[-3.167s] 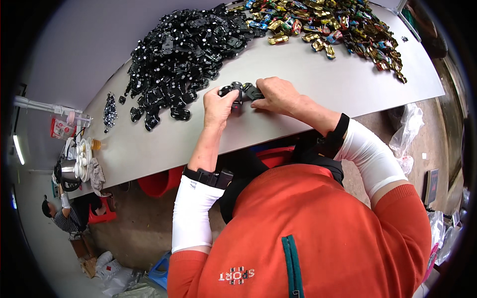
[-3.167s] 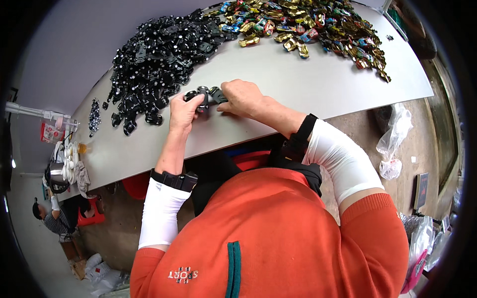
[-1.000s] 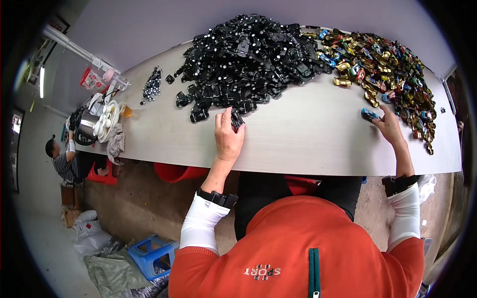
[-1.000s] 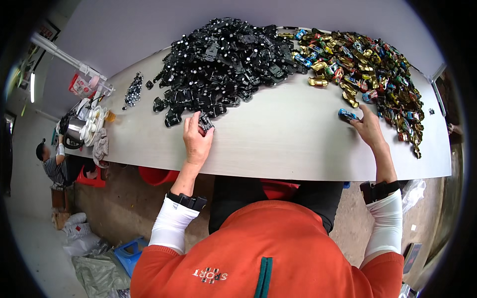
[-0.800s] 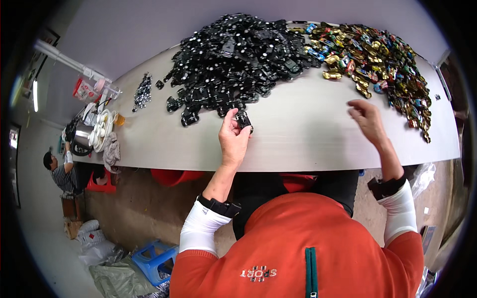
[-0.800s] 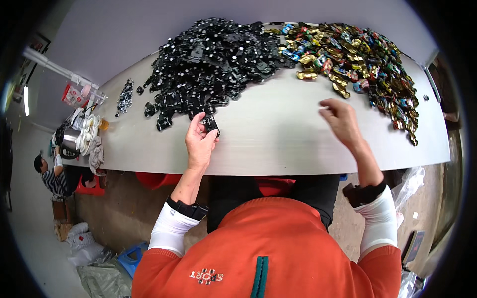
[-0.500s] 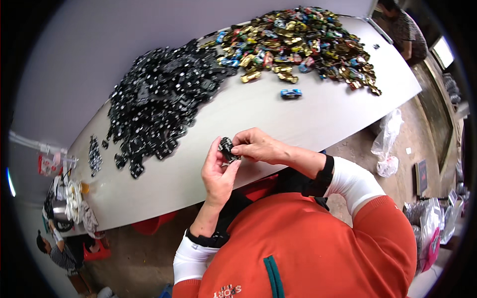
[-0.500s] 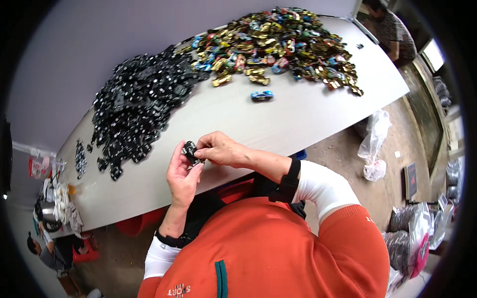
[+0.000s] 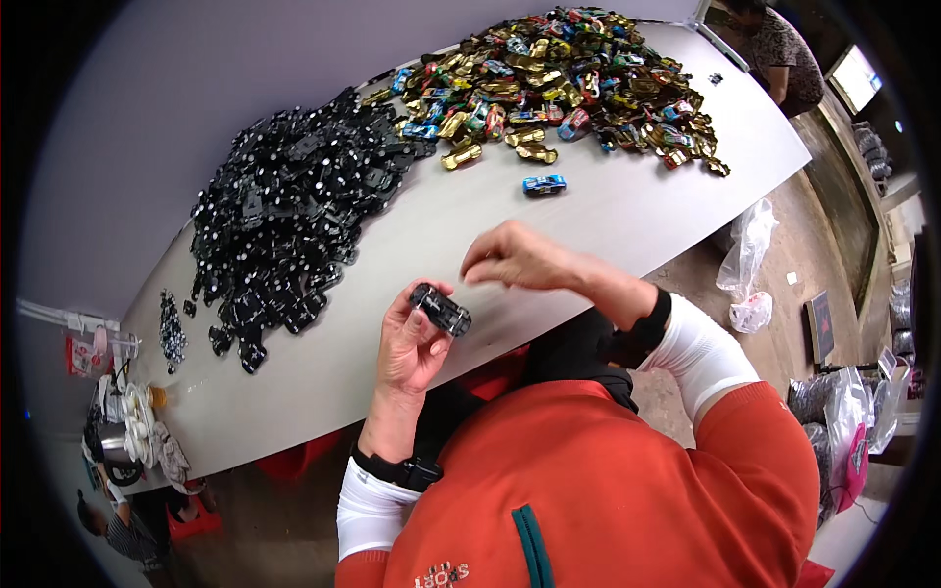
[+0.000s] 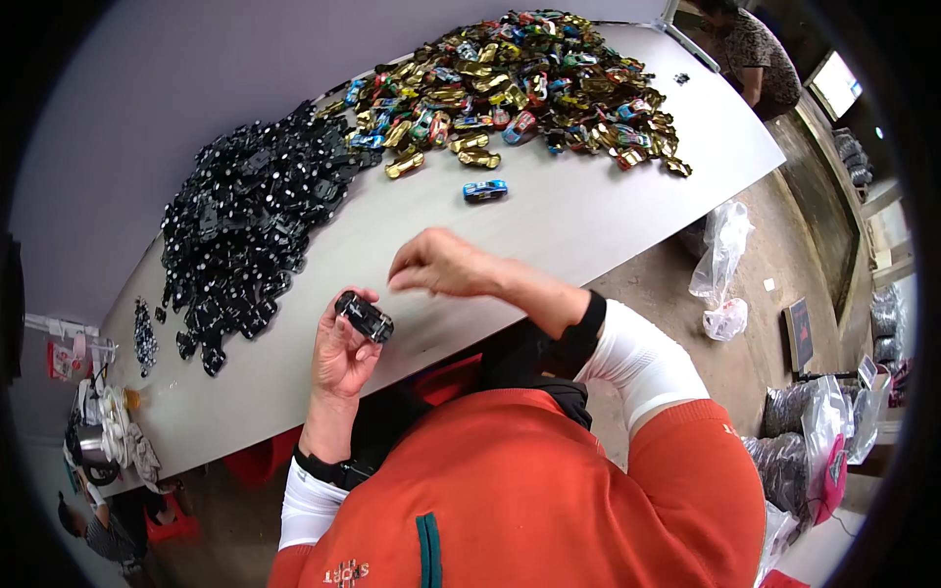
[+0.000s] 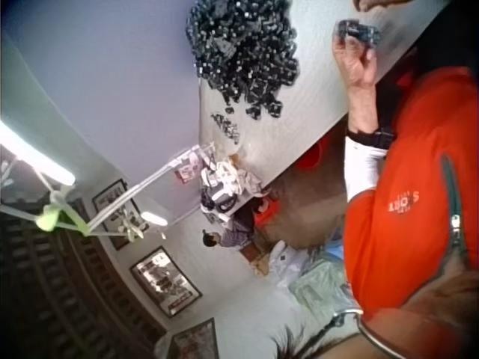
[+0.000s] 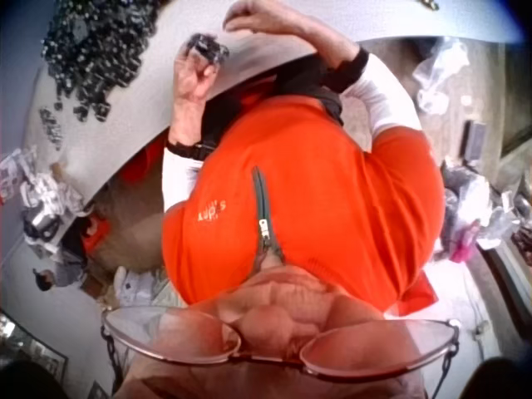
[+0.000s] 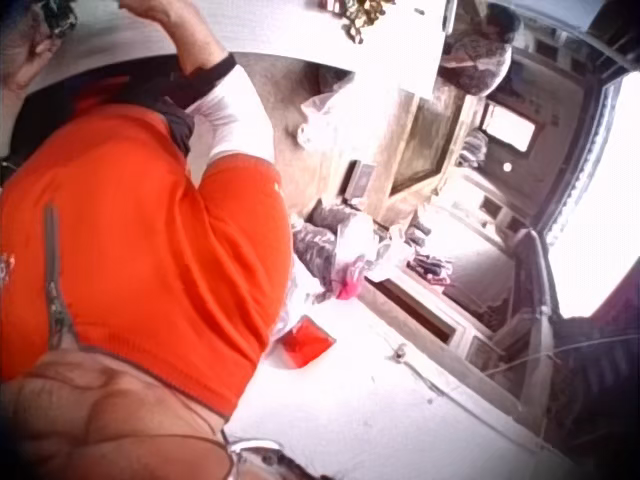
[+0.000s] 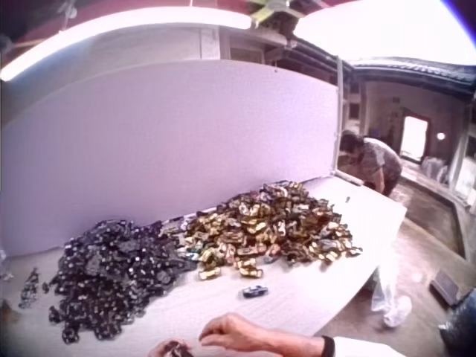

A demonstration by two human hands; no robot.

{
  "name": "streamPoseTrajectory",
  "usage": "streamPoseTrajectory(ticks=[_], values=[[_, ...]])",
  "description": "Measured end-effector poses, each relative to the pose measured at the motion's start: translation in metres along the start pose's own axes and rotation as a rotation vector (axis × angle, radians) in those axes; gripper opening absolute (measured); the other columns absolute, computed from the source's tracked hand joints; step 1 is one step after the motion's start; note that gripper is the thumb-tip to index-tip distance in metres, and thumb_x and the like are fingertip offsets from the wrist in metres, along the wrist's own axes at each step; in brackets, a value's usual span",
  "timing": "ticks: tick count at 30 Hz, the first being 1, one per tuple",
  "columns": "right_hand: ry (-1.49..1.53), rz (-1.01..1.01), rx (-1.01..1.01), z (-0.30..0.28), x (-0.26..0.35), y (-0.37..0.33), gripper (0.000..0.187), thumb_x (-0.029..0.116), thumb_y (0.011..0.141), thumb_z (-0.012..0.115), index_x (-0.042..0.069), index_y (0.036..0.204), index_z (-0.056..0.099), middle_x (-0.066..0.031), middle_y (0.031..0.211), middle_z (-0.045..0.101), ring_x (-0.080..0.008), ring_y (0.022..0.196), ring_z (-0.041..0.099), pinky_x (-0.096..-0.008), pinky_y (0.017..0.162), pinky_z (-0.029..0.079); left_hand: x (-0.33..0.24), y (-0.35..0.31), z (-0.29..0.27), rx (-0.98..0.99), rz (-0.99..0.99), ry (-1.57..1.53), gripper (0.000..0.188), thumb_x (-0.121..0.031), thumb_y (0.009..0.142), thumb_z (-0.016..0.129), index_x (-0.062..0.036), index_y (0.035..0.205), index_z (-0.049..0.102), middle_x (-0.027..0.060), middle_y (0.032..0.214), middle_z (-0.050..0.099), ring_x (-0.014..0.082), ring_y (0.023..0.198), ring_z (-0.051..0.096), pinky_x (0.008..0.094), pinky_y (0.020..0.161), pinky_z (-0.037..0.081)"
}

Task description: The person assembles small toy cars by hand at a table. They pick up black chassis and colorful car bodies, fit the bodies onto the chassis, and place the completed units into a pile. The process is repeated continuously with different colored bodies.

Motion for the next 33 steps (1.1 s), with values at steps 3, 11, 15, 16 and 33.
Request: streamPoseTrajectory(ticks=[3, 11, 15, 16, 33], values=[[-0.696, -0.185, -0.501, -0.108, -0.005, -0.008, 0.023, 0.003, 0.074, 0.070, 0.001, 0.097, 0.066, -0.0138, 0.093, 0.058, -0.0292, 0.082, 0.061, -0.0365, 0.071, 0.050, -0.006, 0.004, 0.008, 0.004, -0.006, 0.016, 0.046, -0.024, 0.082, 0.070, -0.0023, 0.117, 0.051, 0.0136, 0.105, 0.061, 0.0132, 0.070, 0.061, 0.0168, 0.041, 0.041], [-1.053, 0.014, -0.318, -0.114, -0.024, 0.008, 0.018, 0.006, 0.077, 0.068, 0.000, 0.093, 0.064, -0.0124, 0.087, 0.061, -0.0283, 0.081, 0.062, -0.0384, 0.070, 0.050, -0.019, 0.003, -0.006, -0.009, 0.064, 0.077, 0.046, -0.020, 0.079, 0.072, 0.0023, 0.115, 0.054, 0.0157, 0.104, 0.063, 0.0112, 0.070, 0.062, 0.0153, 0.040, 0.041], [0.201, -0.083, -0.319, -0.050, 0.019, -0.017, 0.019, 0.006, 0.081, 0.068, -0.001, 0.096, 0.059, -0.0058, 0.079, 0.062, -0.0099, 0.063, 0.058, -0.0241, 0.052, 0.048, -0.033, 0.003, -0.002, -0.021, 0.163, 0.083, 0.040, -0.017, 0.080, 0.071, -0.0007, 0.114, 0.055, 0.0166, 0.104, 0.062, 0.0124, 0.078, 0.062, 0.0186, 0.049, 0.048], [0.381, -0.198, -0.268, -0.030, 0.034, -0.022, 0.021, 0.006, 0.082, 0.067, -0.001, 0.098, 0.058, -0.0044, 0.078, 0.062, -0.0055, 0.060, 0.056, -0.0204, 0.048, 0.046, -0.036, 0.003, -0.002, -0.028, 0.182, 0.086, 0.039, -0.016, 0.080, 0.070, -0.0011, 0.114, 0.056, 0.0168, 0.104, 0.062, 0.0127, 0.078, 0.061, 0.0194, 0.051, 0.049], [0.151, -0.217, -0.293, 0.014, 0.072, -0.028, 0.025, 0.002, 0.077, 0.072, -0.002, 0.095, 0.056, -0.0064, 0.077, 0.063, -0.0089, 0.065, 0.060, -0.0235, 0.052, 0.051, -0.049, -0.008, 0.012, -0.053, 0.242, 0.235, 0.037, -0.007, 0.077, 0.072, -0.0011, 0.111, 0.060, 0.0131, 0.098, 0.065, 0.0158, 0.077, 0.063, 0.0261, 0.060, 0.054]])
Point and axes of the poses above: each hand's wrist, its own y-axis towards the middle knuckle, its own z-axis out of the palm, x = y × z, the point moved 10 cm from there along y, towards the middle knuckle
